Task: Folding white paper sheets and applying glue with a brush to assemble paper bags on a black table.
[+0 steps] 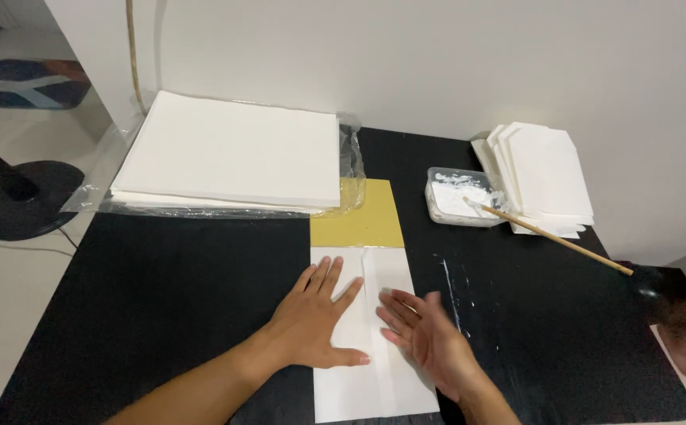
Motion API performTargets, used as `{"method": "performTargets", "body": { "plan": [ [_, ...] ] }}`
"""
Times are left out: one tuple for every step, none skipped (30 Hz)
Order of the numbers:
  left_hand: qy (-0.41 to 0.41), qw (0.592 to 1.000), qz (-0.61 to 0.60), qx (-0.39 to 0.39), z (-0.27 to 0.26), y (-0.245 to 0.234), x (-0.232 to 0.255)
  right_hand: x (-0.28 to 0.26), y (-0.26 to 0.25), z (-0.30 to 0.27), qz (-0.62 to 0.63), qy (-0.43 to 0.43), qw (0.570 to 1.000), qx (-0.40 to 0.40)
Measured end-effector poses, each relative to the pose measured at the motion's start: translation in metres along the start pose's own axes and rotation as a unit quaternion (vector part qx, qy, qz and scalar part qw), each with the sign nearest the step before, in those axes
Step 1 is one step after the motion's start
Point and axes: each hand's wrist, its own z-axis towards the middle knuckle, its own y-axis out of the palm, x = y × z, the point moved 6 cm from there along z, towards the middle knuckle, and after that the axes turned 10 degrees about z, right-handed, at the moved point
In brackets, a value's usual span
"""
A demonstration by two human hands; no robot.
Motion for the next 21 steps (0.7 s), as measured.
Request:
{"method": "performTargets", "body": {
  "plan": [
    [-0.001,1.0,0.001,0.002,-0.001,-0.005,0.001,-0.005,0.003,-0.001,-0.001,-0.001,1.0,-0.002],
    [-0.007,1.0,-0.008,-0.019,-0.002,-0.008,0.001,-0.011,0.008,-0.002,-0.129,-0.015,0.991,-0.019],
    [-0.012,0.999,-0.016,-0.039,-0.003,-0.011,0.0,-0.016,0.014,-0.003,-0.255,-0.029,0.966,-0.036],
    [-0.014,0.999,-0.015,-0.039,-0.002,-0.009,-0.001,-0.02,0.014,0.004,-0.255,-0.03,0.966,-0.038],
    [-0.019,0.999,-0.028,-0.026,-0.001,-0.009,-0.003,-0.024,0.014,0.011,-0.31,-0.041,0.949,-0.043],
    [-0.023,0.999,-0.038,-0.013,0.001,-0.01,-0.006,-0.028,0.015,0.019,-0.363,-0.053,0.929,-0.047],
    [-0.024,0.999,-0.036,-0.012,0.001,-0.01,-0.008,-0.032,0.018,0.024,-0.362,-0.055,0.929,-0.048],
    [-0.026,0.999,-0.046,0.001,0.001,-0.011,-0.009,-0.036,0.022,0.028,-0.39,-0.054,0.918,-0.057],
    [-0.028,0.998,-0.057,0.015,0.001,-0.011,-0.011,-0.039,0.026,0.032,-0.417,-0.053,0.905,-0.067],
    [-0.029,0.998,-0.055,0.017,0.001,-0.013,-0.012,-0.043,0.031,0.035,-0.418,-0.055,0.904,-0.068],
    [-0.03,0.997,-0.067,0.008,0.001,-0.013,-0.012,-0.045,0.034,0.038,-0.44,-0.05,0.894,-0.062],
    [-0.033,0.996,-0.082,-0.001,0.001,-0.012,-0.012,-0.048,0.036,0.041,-0.464,-0.043,0.883,-0.056],
    [-0.034,0.996,-0.082,0.0,0.001,-0.011,-0.012,-0.048,0.035,0.046,-0.465,-0.043,0.882,-0.057],
    [-0.032,0.997,-0.077,0.002,0.002,-0.011,-0.013,-0.049,0.035,0.051,-0.462,-0.046,0.883,-0.064],
    [-0.03,0.997,-0.071,0.005,0.002,-0.01,-0.014,-0.05,0.035,0.057,-0.459,-0.049,0.884,-0.072],
    [-0.032,0.997,-0.072,0.006,0.002,-0.012,-0.014,-0.052,0.034,0.063,-0.46,-0.049,0.884,-0.073],
    [-0.033,0.996,-0.077,-0.005,0.002,-0.012,-0.014,-0.053,0.033,0.07,-0.427,-0.04,0.9,-0.079],
    [-0.034,0.996,-0.083,-0.016,0.001,-0.012,-0.013,-0.053,0.032,0.076,-0.394,-0.03,0.915,-0.085],
    [-0.035,0.996,-0.083,-0.016,0.0,-0.013,-0.013,-0.054,0.038,0.077,-0.394,-0.03,0.914,-0.086],
    [-0.034,0.995,-0.088,-0.02,0.0,-0.014,-0.013,-0.056,0.042,0.077,-0.374,-0.025,0.924,-0.068],
    [-0.032,0.995,-0.092,-0.025,-0.001,-0.014,-0.013,-0.057,0.045,0.078,-0.354,-0.02,0.934,-0.049]
  ]
}}
